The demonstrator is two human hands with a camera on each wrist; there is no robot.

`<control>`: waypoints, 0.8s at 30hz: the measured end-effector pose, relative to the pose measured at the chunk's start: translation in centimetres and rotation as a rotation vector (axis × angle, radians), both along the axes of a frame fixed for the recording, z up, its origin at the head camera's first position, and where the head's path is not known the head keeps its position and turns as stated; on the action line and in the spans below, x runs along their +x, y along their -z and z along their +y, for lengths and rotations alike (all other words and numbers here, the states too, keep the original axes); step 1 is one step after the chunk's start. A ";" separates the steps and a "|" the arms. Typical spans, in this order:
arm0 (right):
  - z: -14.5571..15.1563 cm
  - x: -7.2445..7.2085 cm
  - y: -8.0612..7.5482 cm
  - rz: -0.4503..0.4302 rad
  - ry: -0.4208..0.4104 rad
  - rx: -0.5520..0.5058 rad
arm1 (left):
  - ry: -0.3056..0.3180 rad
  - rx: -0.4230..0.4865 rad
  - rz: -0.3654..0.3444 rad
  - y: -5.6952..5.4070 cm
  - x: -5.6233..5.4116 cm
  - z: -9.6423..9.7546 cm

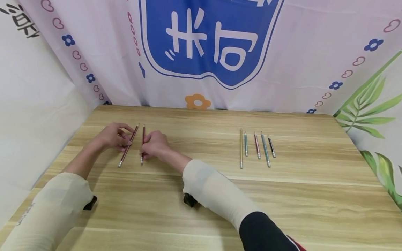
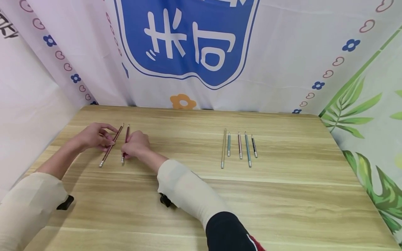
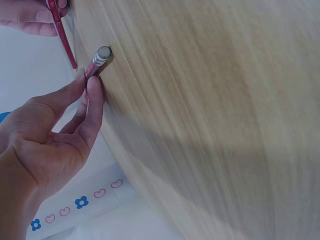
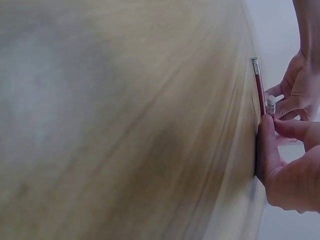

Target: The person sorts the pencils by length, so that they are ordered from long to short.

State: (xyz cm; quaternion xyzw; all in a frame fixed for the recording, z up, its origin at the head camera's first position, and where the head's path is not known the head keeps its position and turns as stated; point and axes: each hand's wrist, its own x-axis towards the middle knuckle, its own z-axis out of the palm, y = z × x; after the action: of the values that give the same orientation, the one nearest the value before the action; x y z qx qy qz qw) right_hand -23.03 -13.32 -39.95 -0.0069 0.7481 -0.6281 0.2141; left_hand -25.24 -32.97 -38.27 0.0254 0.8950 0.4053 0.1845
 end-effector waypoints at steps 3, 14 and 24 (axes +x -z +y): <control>-0.2 -0.1 0.0 0.014 -0.010 0.027 | 0.002 -0.003 0.004 0.0 0.0 0.0; -0.5 -0.6 -0.4 0.133 -0.092 0.346 | -0.002 -0.004 0.001 -0.2 -0.1 0.2; -0.6 -0.4 -0.4 0.219 -0.120 0.461 | 0.000 -0.006 0.006 -0.1 0.0 0.1</control>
State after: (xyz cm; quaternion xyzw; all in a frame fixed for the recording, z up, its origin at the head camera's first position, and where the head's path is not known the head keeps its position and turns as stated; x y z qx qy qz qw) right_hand -23.43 -13.93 -39.51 -0.0702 0.8884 -0.4229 0.1645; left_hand -25.23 -32.83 -38.17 0.0260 0.8968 0.4025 0.1819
